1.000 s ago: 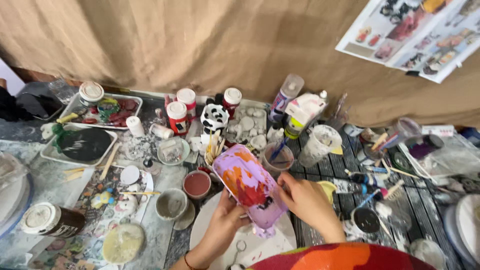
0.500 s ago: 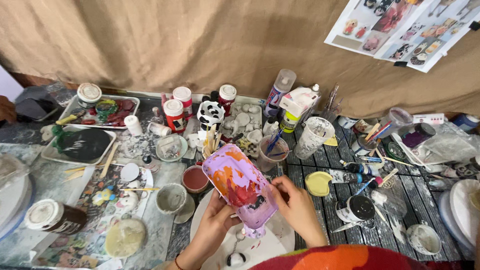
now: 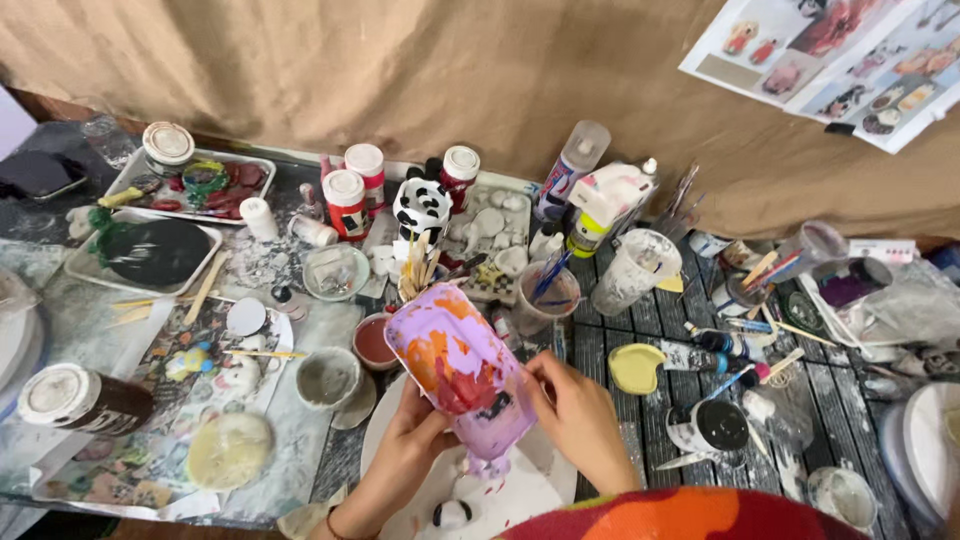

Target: The person scrapes dried paint from a purple plastic tray using their fingers and a small tool. They repeatedly lift and scrape the paint residue, occasionally dipping the tool into a water container to assist in removal.

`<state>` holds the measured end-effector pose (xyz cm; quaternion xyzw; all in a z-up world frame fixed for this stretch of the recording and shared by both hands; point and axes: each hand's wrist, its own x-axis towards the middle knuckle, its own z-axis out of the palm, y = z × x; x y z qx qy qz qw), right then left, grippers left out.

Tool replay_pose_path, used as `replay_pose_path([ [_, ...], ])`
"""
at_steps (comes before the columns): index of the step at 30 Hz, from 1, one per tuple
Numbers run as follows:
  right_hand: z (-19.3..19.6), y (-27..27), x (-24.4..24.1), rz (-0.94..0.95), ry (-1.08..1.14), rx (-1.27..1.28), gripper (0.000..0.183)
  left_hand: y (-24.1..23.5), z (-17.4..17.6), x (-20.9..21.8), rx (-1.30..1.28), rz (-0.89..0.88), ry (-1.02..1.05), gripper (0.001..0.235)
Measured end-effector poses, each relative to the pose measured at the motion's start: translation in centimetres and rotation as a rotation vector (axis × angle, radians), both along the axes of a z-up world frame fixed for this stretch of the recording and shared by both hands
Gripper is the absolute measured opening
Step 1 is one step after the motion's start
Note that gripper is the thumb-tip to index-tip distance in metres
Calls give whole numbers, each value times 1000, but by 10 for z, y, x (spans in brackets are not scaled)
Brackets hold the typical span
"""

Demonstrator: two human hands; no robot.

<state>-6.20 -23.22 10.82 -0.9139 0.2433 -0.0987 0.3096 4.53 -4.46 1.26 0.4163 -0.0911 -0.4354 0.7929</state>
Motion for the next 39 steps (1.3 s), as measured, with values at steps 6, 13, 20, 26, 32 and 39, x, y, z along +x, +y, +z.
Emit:
replay_pose_path([
  [6,6,40,3,13,-391,188,28,4,0,-4,-109,-18,-6,62],
  [13,21,83,-11,22,-457,97,29,19,-12,-35,-158,42,-40,64],
  [20,8,110,-35,-73,-434,90,16,38,-32,-74,-270,95,-41,61],
  [26,-1,126,-46,-32,-477,158,16,59,-27,-76,-260,102,-58,56],
  [32,-5,125,-52,59,-502,185,12,63,-22,-67,-250,121,-82,59],
  [39,-27,122,-39,-41,-689,556,32,58,-32,-63,-292,121,-76,59],
])
